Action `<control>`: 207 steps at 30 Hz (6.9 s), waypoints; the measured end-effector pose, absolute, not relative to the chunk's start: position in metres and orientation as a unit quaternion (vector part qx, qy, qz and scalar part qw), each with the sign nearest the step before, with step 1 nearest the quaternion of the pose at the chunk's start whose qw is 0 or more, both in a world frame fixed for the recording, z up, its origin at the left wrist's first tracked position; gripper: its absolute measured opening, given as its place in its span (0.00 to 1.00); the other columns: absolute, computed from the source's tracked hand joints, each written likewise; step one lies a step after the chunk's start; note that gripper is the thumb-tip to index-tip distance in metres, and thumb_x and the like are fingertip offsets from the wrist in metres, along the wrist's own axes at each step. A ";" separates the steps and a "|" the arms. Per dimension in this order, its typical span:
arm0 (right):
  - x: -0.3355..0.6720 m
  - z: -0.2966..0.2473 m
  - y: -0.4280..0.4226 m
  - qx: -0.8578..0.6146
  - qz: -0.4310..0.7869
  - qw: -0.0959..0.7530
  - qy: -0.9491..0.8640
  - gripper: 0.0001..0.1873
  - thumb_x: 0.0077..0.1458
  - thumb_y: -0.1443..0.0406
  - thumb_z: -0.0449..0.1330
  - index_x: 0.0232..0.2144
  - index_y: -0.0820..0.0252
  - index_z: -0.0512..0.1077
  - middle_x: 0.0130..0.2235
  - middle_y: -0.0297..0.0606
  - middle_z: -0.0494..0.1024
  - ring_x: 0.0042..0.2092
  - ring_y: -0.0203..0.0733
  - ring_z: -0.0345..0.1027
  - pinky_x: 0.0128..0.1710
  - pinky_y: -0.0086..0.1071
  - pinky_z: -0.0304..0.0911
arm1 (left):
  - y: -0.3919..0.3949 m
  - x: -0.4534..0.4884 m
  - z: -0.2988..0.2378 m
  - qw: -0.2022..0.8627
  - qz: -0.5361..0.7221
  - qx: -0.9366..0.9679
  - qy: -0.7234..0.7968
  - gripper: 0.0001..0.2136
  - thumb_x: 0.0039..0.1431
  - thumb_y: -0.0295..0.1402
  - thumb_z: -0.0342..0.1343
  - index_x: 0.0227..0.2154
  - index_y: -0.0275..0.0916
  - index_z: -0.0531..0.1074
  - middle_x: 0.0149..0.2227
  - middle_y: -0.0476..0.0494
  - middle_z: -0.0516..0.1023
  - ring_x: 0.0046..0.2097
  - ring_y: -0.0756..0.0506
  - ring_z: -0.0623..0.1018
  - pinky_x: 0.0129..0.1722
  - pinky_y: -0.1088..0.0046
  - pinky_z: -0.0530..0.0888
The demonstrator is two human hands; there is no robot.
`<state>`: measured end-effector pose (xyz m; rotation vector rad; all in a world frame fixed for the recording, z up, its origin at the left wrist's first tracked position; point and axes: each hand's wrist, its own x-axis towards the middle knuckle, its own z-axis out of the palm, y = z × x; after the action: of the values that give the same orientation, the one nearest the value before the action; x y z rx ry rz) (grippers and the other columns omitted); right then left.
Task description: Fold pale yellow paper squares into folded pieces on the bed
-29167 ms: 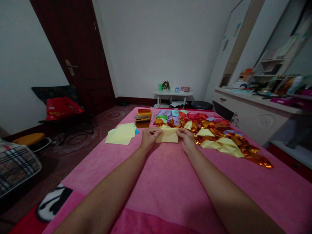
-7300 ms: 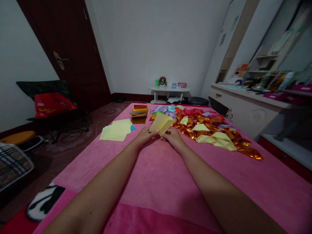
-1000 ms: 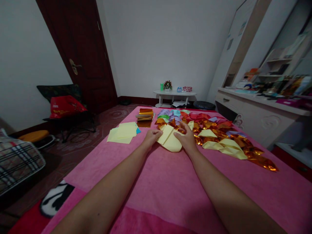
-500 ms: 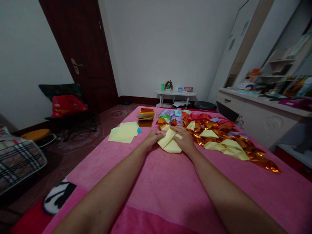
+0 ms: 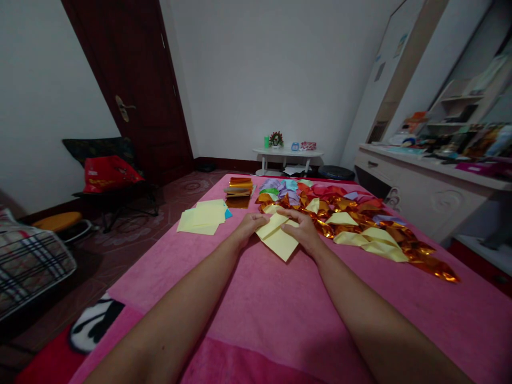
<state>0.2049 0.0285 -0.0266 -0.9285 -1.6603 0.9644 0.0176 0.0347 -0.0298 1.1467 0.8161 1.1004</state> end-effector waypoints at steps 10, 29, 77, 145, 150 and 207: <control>0.201 -0.027 0.029 -0.397 0.423 0.491 -0.649 0.24 0.43 0.64 0.62 0.46 0.60 0.73 0.38 0.39 0.79 0.31 0.41 0.71 0.30 0.33 0.65 | 0.037 0.019 -0.035 0.618 0.487 0.501 0.360 0.15 0.40 0.39 0.66 0.25 0.31 0.75 0.23 0.43 0.77 0.23 0.50 0.73 0.25 0.76 0.64; 0.199 -0.023 0.025 -0.394 0.441 0.473 -0.653 0.24 0.41 0.67 0.59 0.44 0.60 0.75 0.33 0.36 0.78 0.27 0.37 0.69 0.25 0.29 0.62 | 0.037 0.020 -0.033 0.612 0.491 0.494 0.374 0.15 0.39 0.40 0.66 0.23 0.31 0.74 0.22 0.43 0.76 0.22 0.50 0.72 0.24 0.76 0.64; 0.199 -0.039 0.041 -0.425 0.396 0.567 -0.584 0.16 0.43 0.65 0.58 0.39 0.56 0.69 0.25 0.30 0.76 0.24 0.39 0.68 0.24 0.28 0.59 | 0.043 0.022 -0.034 0.456 0.653 0.406 0.448 0.16 0.41 0.26 0.60 0.36 0.39 0.65 0.16 0.59 0.68 0.16 0.54 0.66 0.18 0.82 0.60; 0.193 -0.014 0.027 -0.404 0.312 0.653 -0.559 0.26 0.44 0.64 0.62 0.49 0.56 0.66 0.29 0.34 0.75 0.30 0.42 0.71 0.28 0.32 0.65 | 0.038 0.034 -0.036 0.488 0.650 0.447 0.374 0.22 0.41 0.34 0.66 0.41 0.31 0.72 0.28 0.44 0.78 0.27 0.50 0.74 0.28 0.76 0.71; 0.193 -0.018 0.031 -0.405 0.347 0.655 -0.535 0.23 0.42 0.64 0.62 0.45 0.57 0.71 0.32 0.37 0.77 0.31 0.42 0.72 0.30 0.33 0.66 | 0.039 0.028 -0.037 0.442 0.674 0.450 0.385 0.31 0.44 0.29 0.63 0.54 0.40 0.62 0.22 0.55 0.72 0.20 0.56 0.67 0.20 0.83 0.63; 0.196 -0.020 0.031 -0.404 0.427 0.601 -0.542 0.23 0.46 0.51 0.62 0.39 0.61 0.76 0.31 0.39 0.80 0.27 0.43 0.72 0.25 0.31 0.63 | 0.035 0.031 -0.036 0.259 0.545 0.659 0.450 0.15 0.44 0.17 0.50 0.28 0.36 0.81 0.33 0.44 0.76 0.34 0.49 0.73 0.33 0.77 0.69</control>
<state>0.1963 0.0307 -0.0204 -0.9355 -1.2564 0.9884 0.0315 0.0350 -0.0364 1.7857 1.2191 1.4762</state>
